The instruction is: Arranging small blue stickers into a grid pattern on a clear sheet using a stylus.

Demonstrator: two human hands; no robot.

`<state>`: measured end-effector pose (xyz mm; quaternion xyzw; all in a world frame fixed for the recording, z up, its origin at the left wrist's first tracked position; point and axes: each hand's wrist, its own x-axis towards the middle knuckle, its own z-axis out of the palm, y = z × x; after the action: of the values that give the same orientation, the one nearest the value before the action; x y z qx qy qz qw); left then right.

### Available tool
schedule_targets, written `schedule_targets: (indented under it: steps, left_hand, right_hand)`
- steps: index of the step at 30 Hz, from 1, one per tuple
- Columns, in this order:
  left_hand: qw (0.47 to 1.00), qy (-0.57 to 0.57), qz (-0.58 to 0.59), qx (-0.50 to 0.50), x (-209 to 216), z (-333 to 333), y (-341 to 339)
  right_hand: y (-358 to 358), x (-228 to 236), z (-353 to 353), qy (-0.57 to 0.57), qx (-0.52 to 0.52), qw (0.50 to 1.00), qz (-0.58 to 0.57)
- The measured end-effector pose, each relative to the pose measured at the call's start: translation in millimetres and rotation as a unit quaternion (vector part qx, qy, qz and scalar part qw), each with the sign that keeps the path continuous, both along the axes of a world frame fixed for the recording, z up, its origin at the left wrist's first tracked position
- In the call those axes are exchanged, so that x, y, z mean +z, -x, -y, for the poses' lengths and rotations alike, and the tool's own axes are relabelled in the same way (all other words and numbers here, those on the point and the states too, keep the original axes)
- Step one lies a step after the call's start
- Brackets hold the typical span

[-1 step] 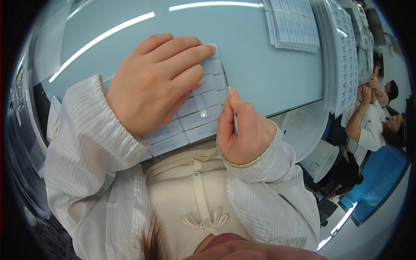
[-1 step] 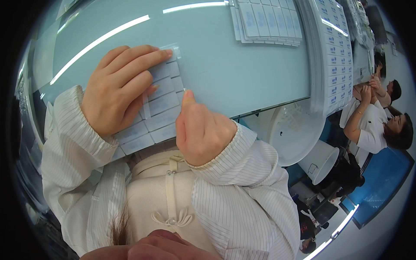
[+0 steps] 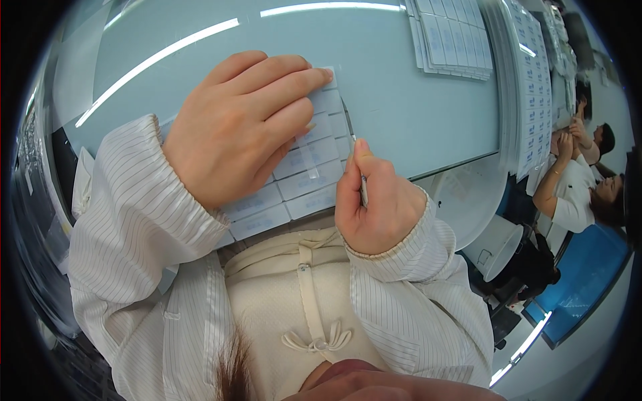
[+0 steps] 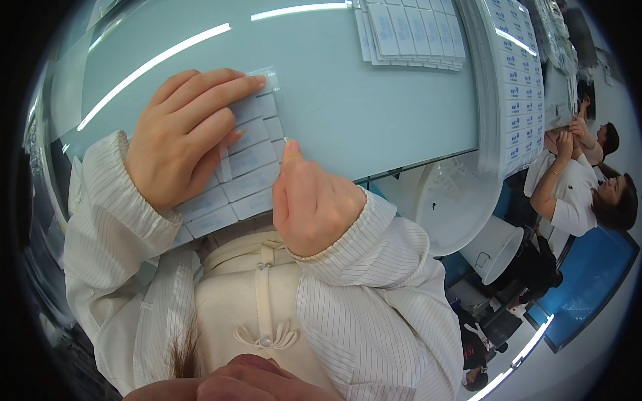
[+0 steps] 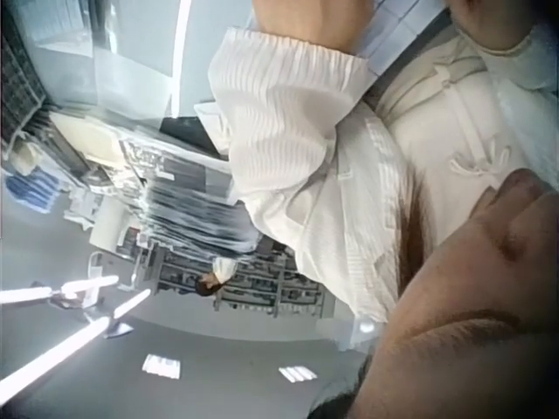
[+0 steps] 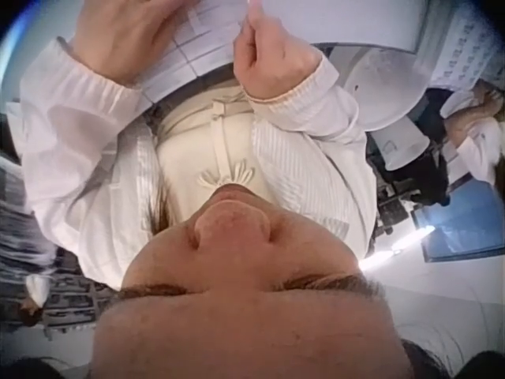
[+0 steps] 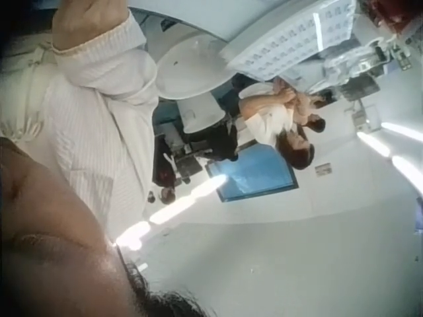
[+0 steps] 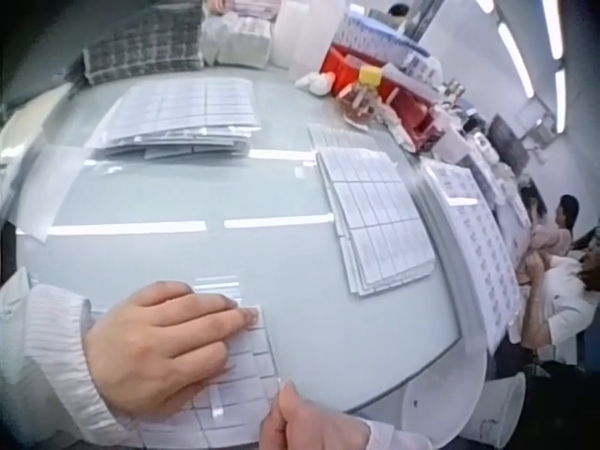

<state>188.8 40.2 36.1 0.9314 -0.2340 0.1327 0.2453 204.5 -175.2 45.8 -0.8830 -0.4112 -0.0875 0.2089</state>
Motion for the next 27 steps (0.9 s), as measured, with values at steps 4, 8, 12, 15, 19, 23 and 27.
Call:
schedule_targets:
  steps: [4, 8, 12, 15, 19, 23, 27]
  left_hand:
    - [1.0, -0.002, 0.005, -0.002, -2, -1, 1]
    - [1.0, -0.005, 0.012, -0.006, -4, -2, 1]
    - [1.0, -0.006, 0.025, -0.009, -6, -2, 1]
    - [0.999, -0.014, 0.04, -0.008, -8, -2, 1]
    - [0.998, -0.019, 0.052, -0.013, -8, -3, 0]
    - [0.997, -0.038, 0.072, -0.002, -12, -1, -1]
    - [0.996, -0.047, 0.073, -0.004, -12, -5, 1]
  right_hand:
    - [5, -2, 8, -0.024, 0.02, 0.999, 0.006]
    - [12, 0, 15, -0.012, 0.021, 1.0, 0.003]
    - [18, 1, 21, -0.012, 0.025, 1.0, -0.003]
    - [24, 2, 27, -0.006, 0.028, 1.0, -0.008]
    - [32, 7, 30, 0.017, 0.006, 1.0, -0.015]
    - [38, 6, 36, 0.025, 0.003, 1.0, -0.009]
    - [46, 3, 40, 0.014, 0.003, 1.0, -0.003]
